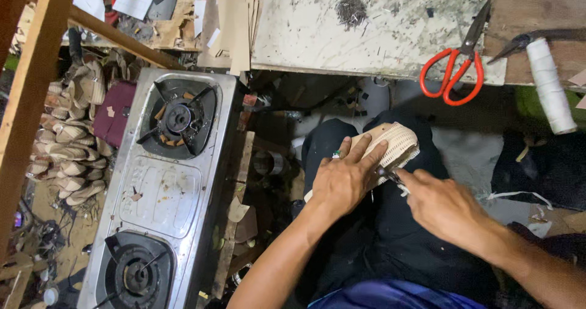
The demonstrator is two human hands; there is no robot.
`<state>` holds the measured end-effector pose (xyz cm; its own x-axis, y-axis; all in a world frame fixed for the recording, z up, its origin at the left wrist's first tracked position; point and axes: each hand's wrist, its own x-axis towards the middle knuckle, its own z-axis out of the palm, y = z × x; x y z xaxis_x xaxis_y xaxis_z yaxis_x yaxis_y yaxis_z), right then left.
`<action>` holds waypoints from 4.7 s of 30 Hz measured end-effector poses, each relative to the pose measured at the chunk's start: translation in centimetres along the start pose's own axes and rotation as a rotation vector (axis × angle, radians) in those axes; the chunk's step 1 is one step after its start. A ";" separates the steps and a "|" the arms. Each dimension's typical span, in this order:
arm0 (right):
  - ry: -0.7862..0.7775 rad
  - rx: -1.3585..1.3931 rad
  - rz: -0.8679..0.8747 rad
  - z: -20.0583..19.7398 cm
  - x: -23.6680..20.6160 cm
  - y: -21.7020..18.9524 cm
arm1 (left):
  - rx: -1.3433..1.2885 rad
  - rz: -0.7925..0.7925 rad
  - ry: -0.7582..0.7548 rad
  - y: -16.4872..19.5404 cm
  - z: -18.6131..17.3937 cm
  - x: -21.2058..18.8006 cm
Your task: The person takes a woven shoe upper from a shelf, fits it over a shoe last, and presses the edges into place. They then use a small blade to trim excess material around the sole edge, hammer the edge, and use pliers to grip and pull remaining material while working on their lap.
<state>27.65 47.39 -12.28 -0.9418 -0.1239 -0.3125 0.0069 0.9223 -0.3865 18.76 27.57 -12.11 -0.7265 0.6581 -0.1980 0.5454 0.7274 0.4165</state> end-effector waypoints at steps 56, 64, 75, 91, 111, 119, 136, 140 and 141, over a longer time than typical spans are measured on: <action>-0.188 0.625 0.115 4.3 -1.4 -3.8 | -0.385 0.132 0.327 -4.2 1.4 -6.6; 0.052 0.282 -0.173 2.8 -1.2 -4.5 | -0.389 0.123 0.298 -4.6 1.5 -6.6; -0.054 -0.115 -0.081 4.5 0.2 -3.7 | -0.456 0.077 0.248 -4.5 0.9 -4.0; 0.246 0.268 -0.139 1.9 -0.9 -3.0 | -0.339 0.236 0.176 -5.8 1.0 -3.3; 0.418 0.375 -0.271 3.3 0.1 -2.7 | -0.376 0.210 0.143 -6.4 1.2 -3.0; 0.373 0.414 -0.257 2.2 0.1 -2.8 | -0.396 0.243 0.146 -6.3 0.9 -2.8; 0.031 0.480 0.172 5.1 -3.6 -0.7 | -0.220 0.202 0.022 0.3 -1.9 6.0; -0.084 0.761 0.405 5.1 -4.8 -0.6 | -0.415 0.304 0.459 1.5 -3.9 5.8; -0.092 0.862 0.442 5.1 -5.0 -0.3 | -0.433 0.279 0.595 1.4 -4.1 4.8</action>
<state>34.05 45.84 -15.07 -0.7657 0.1075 -0.6342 0.6316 0.3125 -0.7095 14.36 30.91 -8.85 -0.7554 0.5011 0.4222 0.6178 0.3301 0.7137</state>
